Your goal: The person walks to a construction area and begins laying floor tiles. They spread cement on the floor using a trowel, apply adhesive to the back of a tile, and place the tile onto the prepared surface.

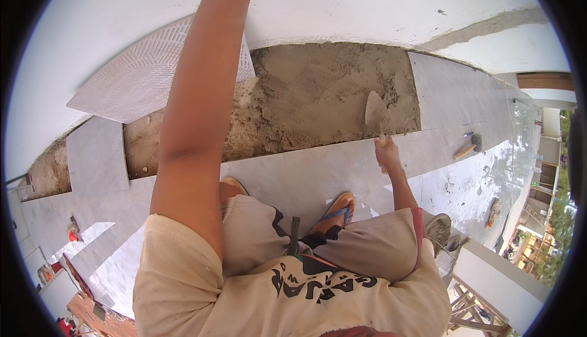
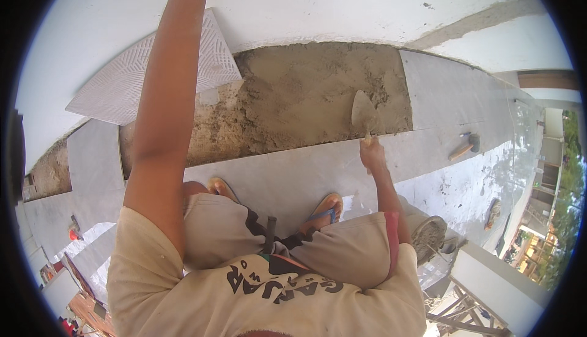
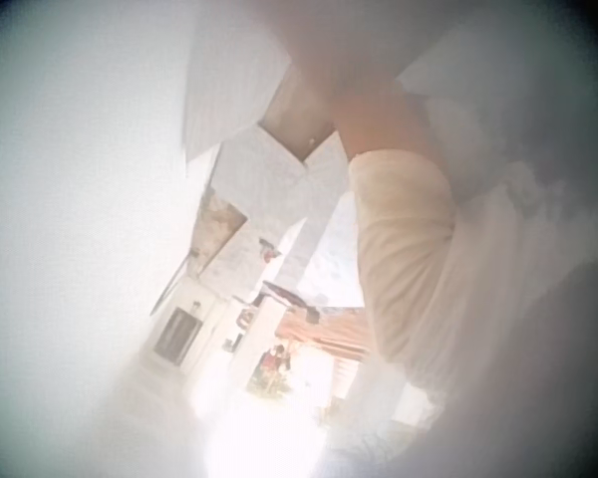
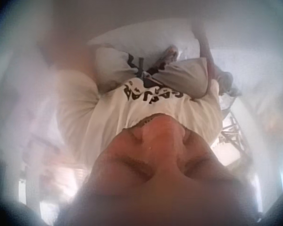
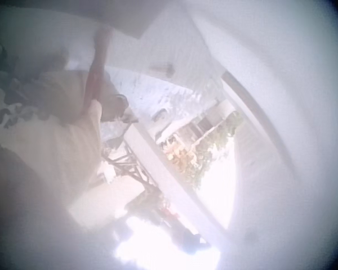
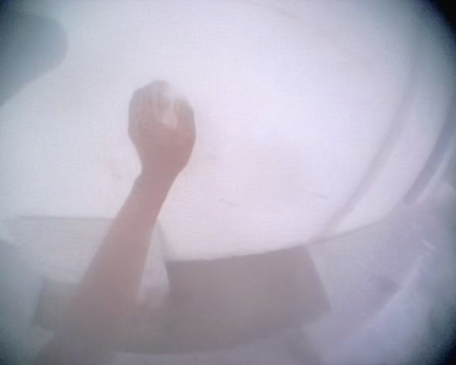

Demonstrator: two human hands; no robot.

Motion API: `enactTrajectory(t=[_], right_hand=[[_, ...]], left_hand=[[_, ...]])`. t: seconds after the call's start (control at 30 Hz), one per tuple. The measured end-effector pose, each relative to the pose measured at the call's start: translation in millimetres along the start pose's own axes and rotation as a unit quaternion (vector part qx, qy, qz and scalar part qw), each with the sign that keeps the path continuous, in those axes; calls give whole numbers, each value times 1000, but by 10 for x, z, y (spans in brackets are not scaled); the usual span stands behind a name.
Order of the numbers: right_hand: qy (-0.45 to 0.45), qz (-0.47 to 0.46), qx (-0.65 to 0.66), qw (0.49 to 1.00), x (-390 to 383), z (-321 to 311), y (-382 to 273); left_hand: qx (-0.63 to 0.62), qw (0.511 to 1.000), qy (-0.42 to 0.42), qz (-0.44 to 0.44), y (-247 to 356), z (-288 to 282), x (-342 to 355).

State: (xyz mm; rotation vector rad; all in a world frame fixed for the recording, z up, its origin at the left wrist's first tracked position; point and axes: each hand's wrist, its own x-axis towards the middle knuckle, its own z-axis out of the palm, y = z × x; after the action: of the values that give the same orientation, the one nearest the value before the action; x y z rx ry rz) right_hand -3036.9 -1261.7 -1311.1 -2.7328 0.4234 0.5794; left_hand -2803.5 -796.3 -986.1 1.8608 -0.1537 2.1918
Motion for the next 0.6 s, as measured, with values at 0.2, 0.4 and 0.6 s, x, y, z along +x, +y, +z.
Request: enactTrajectory(t=[0.2,0.4,0.6], right_hand=[[-73,-171,-15,982,-291,-107,-993],[-155,-368,-95,912,-764,155,-1818],[-151,-393,-172,891,-750,540,-2071]], left_hand=[[-28,997,64,33,-4,24,24],[-65,988,-71,-120,159,-130,118],[-63,998,-10,-13,1,-136,63]])
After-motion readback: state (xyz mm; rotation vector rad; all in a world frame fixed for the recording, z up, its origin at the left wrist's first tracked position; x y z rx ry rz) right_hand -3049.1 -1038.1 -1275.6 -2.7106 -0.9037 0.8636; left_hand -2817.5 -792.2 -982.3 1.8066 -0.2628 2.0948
